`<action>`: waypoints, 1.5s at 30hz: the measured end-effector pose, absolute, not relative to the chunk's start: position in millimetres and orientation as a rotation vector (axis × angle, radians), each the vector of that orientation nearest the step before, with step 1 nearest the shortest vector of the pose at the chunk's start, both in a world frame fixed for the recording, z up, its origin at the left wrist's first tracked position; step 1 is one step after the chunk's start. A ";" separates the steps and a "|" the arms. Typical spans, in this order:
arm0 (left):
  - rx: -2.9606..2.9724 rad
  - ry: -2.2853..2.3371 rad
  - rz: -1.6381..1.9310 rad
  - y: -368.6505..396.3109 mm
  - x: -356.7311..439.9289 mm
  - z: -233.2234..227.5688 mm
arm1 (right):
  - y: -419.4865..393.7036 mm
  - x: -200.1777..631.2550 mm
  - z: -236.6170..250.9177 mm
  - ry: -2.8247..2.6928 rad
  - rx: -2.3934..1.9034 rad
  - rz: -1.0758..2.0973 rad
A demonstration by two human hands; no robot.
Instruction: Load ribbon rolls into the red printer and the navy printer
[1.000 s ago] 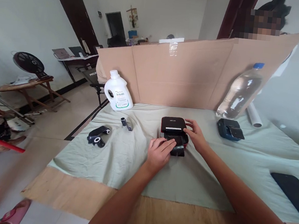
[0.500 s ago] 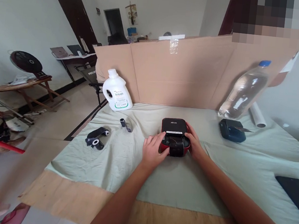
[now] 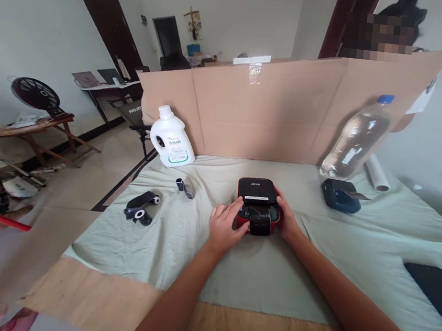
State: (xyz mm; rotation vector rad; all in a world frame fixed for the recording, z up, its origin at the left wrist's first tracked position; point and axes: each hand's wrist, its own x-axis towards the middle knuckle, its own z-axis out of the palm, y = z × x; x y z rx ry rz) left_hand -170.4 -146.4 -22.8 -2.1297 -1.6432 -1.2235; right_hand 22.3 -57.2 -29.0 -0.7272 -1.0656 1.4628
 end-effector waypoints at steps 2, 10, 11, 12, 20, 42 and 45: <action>-2.125 -1.669 -1.209 -146.2 -171.1 -21.3 | -55.2 24.0 -27.4 -1.077 -0.730 1.457; -2.176 -1.796 -1.190 -147.8 -170.8 -13.2 | -50.9 31.6 -31.9 -1.164 -0.784 1.404; -2.206 -1.794 -1.210 -148.5 -174.7 -12.4 | -51.2 31.6 -32.8 -1.171 -0.786 1.396; -2.221 -1.789 -1.248 -148.8 -181.6 -11.0 | -51.6 31.4 -33.6 -1.176 -0.787 1.389; -1.350 -2.446 -1.235 -100.7 -332.1 32.6 | -51.2 30.6 -38.3 -1.188 -0.771 1.391; -1.888 -2.592 -0.597 -167.7 -369.3 29.2 | -53.0 32.1 -36.3 -1.225 -0.845 1.343; -1.816 -2.481 -0.836 -166.7 -349.8 34.4 | -63.1 40.6 -36.5 -1.213 -0.863 1.389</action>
